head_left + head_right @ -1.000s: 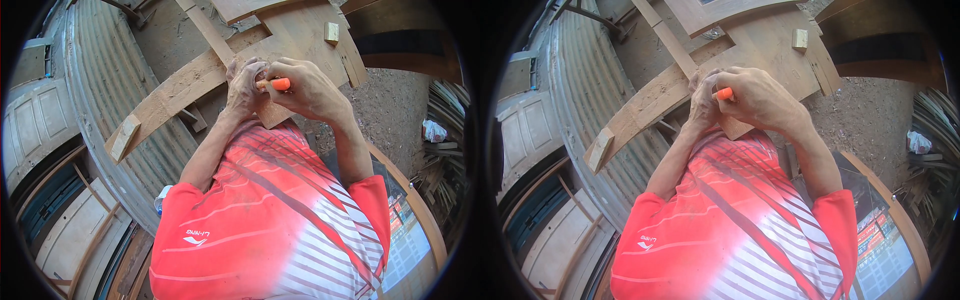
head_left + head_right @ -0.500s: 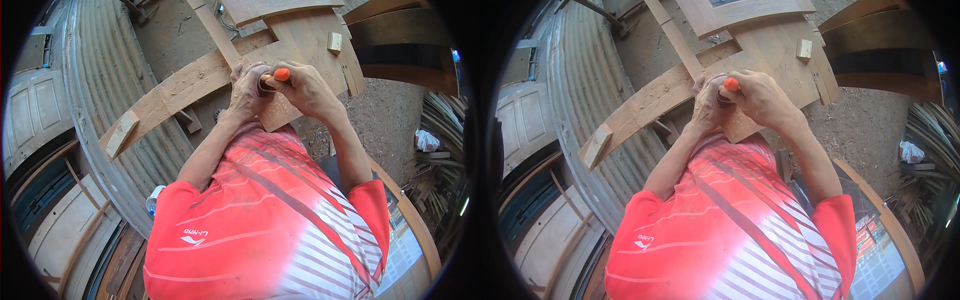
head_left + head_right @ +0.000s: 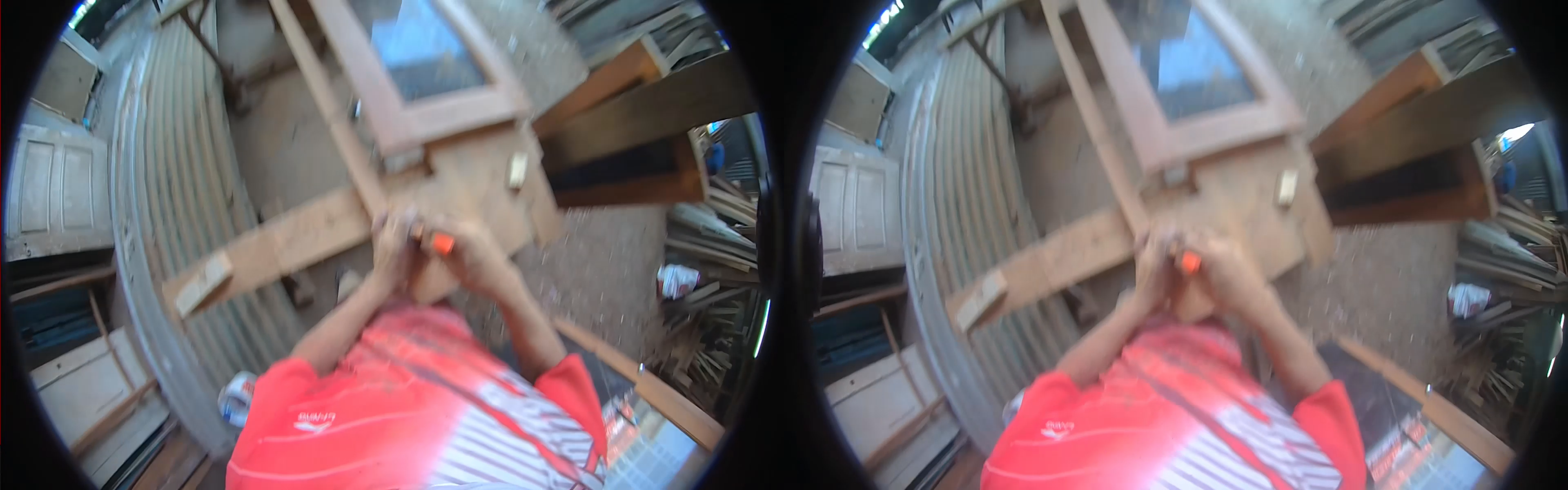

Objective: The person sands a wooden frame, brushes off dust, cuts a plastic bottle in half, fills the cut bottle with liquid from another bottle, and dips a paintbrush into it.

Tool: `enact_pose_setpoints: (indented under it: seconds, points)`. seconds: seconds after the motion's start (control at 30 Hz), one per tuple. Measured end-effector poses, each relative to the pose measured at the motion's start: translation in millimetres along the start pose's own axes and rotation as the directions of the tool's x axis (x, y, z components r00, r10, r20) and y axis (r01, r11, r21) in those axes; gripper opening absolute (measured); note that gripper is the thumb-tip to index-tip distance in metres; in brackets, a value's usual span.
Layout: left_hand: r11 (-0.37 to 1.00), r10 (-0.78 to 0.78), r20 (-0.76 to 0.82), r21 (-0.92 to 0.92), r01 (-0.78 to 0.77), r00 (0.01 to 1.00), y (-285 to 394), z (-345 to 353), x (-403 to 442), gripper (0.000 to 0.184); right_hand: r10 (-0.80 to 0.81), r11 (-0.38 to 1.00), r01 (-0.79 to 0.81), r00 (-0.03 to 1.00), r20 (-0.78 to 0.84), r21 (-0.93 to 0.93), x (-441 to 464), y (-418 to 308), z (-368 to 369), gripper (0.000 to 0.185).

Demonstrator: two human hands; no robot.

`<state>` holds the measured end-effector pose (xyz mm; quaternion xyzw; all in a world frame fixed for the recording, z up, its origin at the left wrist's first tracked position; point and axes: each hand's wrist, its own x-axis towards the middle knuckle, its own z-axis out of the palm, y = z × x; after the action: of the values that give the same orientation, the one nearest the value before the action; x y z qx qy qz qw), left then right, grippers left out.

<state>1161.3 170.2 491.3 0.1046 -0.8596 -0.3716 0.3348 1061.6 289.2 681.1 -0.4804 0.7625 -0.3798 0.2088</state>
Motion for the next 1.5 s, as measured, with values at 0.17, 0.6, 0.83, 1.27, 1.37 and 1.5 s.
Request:
enact_pose_setpoints:
  seconds: [0.17,0.6,0.83,1.27,1.37,1.5]
  points:
    - [0.999,-0.035,0.008,-0.005,0.035,0.999,27.3,-12.8,15.3,0.064,0.051,0.995,-0.057,0.996,-0.078,-0.083,-6.2,-5.0,1.9,0.015]
    - [0.996,-0.049,0.027,-0.074,0.05,0.998,21.9,-12.7,13.8,0.061,0.11,0.99,-0.093,0.978,0.175,-0.104,7.4,-22.8,-18.2,0.025]
    - [0.998,0.034,0.025,-0.058,-0.032,0.999,24.2,-23.5,21.4,0.043,0.008,0.999,-0.016,0.977,0.211,0.036,-12.3,-0.5,-15.1,0.029]
    - [0.999,0.012,0.155,-0.034,-0.007,0.988,30.1,-26.0,17.4,0.053,0.179,0.983,-0.174,0.979,0.1,-0.061,-5.7,12.1,10.3,0.013]
    - [0.977,0.131,0.152,0.147,-0.154,0.98,15.2,-15.9,10.3,0.049,0.115,0.991,-0.115,0.993,0.002,0.075,0.0,7.2,0.5,0.016]
    - [0.999,-0.039,0.184,-0.017,0.043,0.982,13.8,-19.7,11.6,0.043,0.029,1.0,-0.029,0.998,0.049,-0.008,-12.3,15.3,10.1,0.022]
